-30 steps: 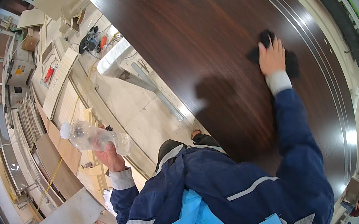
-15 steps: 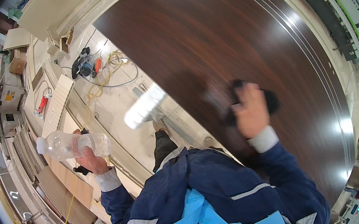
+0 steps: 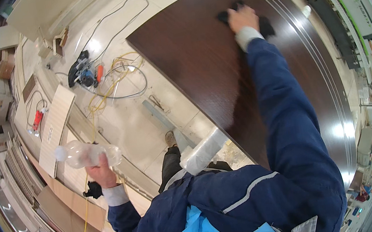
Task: The person wipes a dark wood-grain panel with a black cloth while holding a plastic bottle, then applies thin white tape strips along the panel surface. The person uses a small tool to press the tape edges and wipes the panel again.
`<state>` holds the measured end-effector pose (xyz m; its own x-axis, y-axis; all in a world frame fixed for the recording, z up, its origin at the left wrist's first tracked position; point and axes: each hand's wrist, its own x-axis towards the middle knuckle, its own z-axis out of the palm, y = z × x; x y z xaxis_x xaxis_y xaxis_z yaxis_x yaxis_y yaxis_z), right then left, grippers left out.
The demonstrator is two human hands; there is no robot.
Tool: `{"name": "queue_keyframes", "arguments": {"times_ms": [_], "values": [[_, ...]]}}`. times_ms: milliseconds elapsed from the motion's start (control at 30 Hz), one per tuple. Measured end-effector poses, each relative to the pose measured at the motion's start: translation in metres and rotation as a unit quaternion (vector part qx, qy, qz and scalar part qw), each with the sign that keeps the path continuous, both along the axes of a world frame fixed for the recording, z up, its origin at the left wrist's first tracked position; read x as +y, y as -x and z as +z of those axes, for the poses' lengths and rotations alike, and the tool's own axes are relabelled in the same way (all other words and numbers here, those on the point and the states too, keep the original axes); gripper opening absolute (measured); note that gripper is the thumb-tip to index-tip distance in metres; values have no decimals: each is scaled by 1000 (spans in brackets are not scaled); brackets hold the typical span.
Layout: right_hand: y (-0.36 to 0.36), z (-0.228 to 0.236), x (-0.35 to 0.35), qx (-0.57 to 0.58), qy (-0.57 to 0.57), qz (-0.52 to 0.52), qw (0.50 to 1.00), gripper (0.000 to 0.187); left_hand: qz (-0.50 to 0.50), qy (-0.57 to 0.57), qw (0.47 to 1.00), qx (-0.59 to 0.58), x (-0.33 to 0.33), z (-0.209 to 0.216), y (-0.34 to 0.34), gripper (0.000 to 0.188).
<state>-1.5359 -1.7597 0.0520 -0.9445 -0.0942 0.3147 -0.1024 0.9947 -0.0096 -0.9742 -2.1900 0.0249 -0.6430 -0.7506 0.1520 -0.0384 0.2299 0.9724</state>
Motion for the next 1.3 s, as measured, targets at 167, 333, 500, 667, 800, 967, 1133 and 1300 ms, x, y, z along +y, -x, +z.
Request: {"name": "queue_keyframes", "arguments": {"times_ms": [167, 333, 500, 667, 800, 967, 1133, 1300], "values": [[-166, 47, -166, -29, -105, 353, 929, 59, 3, -56, 998, -36, 20, -16, -2, 64], [-233, 67, -116, -135, -21, 339, 931, 58, 27, -63, 997, -38, 29, -25, -12, 67], [-171, 37, -111, -12, 36, 310, 950, 52, 21, -86, 996, -20, 38, -27, -19, 71], [-183, 34, -115, -108, 160, 369, 909, 36, -4, -60, 997, -42, 32, -31, -11, 72], [-151, 26, -122, -62, 236, 315, 917, 29, -14, -51, 997, -51, 16, -33, 2, 76], [-106, 9, -134, -92, 248, 238, 935, 40, -28, -56, 997, -41, 6, -36, 22, 80], [-112, 29, -150, -126, 207, 154, 958, 48, -49, -53, 996, -52, -8, -40, 39, 80], [-124, 22, -152, -92, 254, 176, 947, 44, -60, -97, 993, -15, -11, -40, 44, 83]]}}
